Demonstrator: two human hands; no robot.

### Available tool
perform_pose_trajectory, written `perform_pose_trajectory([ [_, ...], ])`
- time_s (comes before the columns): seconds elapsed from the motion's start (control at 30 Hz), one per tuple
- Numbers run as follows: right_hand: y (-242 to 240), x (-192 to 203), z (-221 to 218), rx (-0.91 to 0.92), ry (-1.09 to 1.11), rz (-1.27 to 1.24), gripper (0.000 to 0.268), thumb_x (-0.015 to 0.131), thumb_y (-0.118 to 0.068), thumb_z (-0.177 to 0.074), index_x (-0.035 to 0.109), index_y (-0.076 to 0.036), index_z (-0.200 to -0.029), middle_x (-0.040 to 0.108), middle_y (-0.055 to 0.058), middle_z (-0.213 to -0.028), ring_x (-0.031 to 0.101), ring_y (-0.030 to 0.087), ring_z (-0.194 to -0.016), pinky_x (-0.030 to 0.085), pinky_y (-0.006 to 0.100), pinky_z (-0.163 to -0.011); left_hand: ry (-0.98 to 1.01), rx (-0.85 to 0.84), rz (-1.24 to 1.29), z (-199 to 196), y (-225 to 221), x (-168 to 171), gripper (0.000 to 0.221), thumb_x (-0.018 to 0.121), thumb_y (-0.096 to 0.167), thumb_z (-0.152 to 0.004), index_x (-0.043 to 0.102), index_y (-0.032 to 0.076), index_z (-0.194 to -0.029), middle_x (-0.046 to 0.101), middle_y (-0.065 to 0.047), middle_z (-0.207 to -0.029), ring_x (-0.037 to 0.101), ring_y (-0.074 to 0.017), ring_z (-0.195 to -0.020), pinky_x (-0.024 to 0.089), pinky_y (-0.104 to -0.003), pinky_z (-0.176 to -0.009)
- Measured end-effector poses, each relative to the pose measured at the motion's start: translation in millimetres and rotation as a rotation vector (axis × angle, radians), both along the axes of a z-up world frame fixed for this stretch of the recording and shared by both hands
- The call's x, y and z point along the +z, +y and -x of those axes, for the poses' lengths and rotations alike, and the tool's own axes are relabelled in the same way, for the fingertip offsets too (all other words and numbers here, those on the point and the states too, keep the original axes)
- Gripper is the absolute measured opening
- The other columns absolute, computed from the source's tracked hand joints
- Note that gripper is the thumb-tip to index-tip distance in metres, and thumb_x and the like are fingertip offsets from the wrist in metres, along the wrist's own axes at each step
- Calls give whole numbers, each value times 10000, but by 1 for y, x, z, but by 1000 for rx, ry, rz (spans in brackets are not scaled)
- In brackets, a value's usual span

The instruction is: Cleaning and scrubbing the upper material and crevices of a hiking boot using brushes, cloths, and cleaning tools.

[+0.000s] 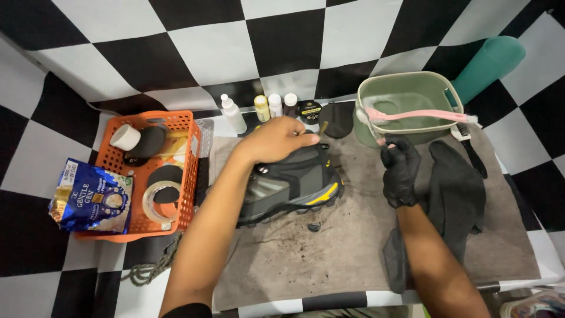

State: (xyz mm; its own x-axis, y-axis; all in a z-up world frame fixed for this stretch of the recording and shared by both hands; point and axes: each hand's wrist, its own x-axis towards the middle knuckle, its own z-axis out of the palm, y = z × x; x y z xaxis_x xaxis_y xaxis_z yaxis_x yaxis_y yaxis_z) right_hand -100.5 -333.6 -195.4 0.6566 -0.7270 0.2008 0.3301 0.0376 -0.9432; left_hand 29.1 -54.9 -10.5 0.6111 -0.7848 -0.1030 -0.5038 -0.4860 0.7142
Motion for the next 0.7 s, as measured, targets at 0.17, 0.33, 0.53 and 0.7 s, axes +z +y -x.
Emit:
perform_pose_trajectory([
  [0.17,0,-1,-2,64,-70,82,167,627,-145,-950,705,-33,-1046,471,10,-655,445,38,-606,415,172,-564,-34,7,-130,-4,-32,-21,477,643,520,-900,715,72,-753,709,-172,-746,712,-378,-840,540,-426,-776],
  [0.33,-4,-5,-3,91,-98,90,147,599,-138,-995,694,-34,-1038,459,2,-609,414,35,-560,405,175,-559,-62,28,-148,5,-19,-5,556,712,613,-792,728,67,-894,741,-125,-816,737,-353,-886,561,-445,-807],
  [0.53,-1,-1,-3,131,-121,98,192,607,-154,-978,694,-5,-1061,428,0,-602,393,37,-553,366,183,-545,-196,-66,42,29,30,7,476,789,418,-796,715,107,-1148,715,-187,-1056,701,-400,-993,527,-470,-924],
  [0.7,4,3,1,113,-53,77,159,582,-134,-974,700,-54,-1044,479,-12,-626,442,22,-559,410,146,-553,-440,-114,102,44,52,0,627,804,483,-787,604,110,-1250,545,-155,-1422,343,-399,-1425,326,-517,-1087],
])
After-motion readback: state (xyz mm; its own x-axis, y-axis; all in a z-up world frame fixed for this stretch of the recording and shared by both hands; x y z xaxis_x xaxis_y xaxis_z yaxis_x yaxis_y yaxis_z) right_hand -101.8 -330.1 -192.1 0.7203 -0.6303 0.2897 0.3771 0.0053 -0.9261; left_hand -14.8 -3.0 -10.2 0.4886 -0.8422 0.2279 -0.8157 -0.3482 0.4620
